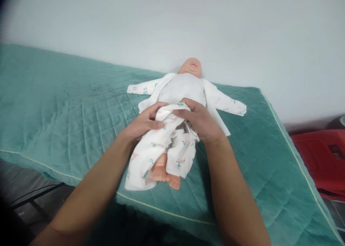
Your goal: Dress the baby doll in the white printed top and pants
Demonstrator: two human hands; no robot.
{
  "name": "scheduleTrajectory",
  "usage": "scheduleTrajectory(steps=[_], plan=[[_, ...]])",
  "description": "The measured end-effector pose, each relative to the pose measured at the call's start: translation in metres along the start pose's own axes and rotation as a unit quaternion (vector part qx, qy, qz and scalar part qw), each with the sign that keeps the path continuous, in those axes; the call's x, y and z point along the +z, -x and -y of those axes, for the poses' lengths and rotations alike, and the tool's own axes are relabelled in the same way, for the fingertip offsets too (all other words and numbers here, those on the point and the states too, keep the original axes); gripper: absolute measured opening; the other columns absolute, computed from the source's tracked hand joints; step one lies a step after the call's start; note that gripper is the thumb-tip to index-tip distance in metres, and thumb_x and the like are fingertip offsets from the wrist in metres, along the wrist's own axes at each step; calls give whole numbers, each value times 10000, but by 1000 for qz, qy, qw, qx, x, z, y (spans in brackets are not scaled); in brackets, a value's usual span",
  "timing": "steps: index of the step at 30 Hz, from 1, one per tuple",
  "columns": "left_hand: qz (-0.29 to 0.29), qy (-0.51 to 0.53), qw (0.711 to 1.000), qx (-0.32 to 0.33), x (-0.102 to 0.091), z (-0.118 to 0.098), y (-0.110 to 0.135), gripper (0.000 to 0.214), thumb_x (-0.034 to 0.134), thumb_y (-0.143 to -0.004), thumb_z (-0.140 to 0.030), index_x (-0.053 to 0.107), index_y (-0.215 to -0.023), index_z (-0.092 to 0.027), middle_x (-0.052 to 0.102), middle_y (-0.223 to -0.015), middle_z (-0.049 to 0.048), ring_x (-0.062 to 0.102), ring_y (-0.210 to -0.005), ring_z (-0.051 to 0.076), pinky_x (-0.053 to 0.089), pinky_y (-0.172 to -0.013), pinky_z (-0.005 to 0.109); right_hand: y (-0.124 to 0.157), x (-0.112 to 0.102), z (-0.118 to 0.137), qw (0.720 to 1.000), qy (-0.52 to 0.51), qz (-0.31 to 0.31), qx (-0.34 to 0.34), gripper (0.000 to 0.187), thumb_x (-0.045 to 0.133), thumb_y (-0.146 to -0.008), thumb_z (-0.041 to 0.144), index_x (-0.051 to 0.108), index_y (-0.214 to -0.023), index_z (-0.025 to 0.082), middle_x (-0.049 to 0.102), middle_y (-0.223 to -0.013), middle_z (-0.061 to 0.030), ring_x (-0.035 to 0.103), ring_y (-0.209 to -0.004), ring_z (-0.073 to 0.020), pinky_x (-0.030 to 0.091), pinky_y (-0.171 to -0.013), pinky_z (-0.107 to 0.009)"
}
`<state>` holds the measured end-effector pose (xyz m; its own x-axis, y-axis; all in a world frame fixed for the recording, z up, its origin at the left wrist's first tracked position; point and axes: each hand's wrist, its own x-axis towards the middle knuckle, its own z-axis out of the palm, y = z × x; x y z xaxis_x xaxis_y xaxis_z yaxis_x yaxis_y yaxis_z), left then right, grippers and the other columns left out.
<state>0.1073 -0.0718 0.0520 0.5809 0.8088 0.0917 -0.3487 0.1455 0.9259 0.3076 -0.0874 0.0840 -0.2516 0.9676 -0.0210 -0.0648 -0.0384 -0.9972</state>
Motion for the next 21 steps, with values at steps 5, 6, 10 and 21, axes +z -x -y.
scheduleTrajectory(steps=[5,6,10,21], plan=[[43,-78,995,-44,-2,-2,1,430,869,-701,-327,676,-1045,-157,686,-911,25,627,-772,145,481,-677,240,-1,-2,0,998,-59,28,7,255,799,-725,274,559,-782,210,556,-604,65,446,-462,-74,351,-445,-193],[42,-70,996,-41,-2,0,1,409,862,-712,-332,681,-1031,-152,690,-902,26,627,-763,144,481,-676,242,0,-1,0,998,-55,37,15,257,803,-726,276,565,-798,212,559,-604,67,439,-454,-73,346,-439,-192],[-12,-12,1000,6,-1,10,0,397,857,-716,-356,668,-1003,-158,689,-874,15,626,-737,137,479,-664,234,2,4,3,999,1,43,33,288,832,-730,339,605,-849,207,597,-643,52,493,-495,-86,369,-456,-198],[-110,15,994,18,2,14,-2,396,815,-741,-485,668,-929,-169,671,-769,2,632,-665,139,499,-624,240,5,13,11,982,120,140,48,308,832,-719,337,722,-957,176,714,-879,-12,632,-772,-170,487,-644,-255]])
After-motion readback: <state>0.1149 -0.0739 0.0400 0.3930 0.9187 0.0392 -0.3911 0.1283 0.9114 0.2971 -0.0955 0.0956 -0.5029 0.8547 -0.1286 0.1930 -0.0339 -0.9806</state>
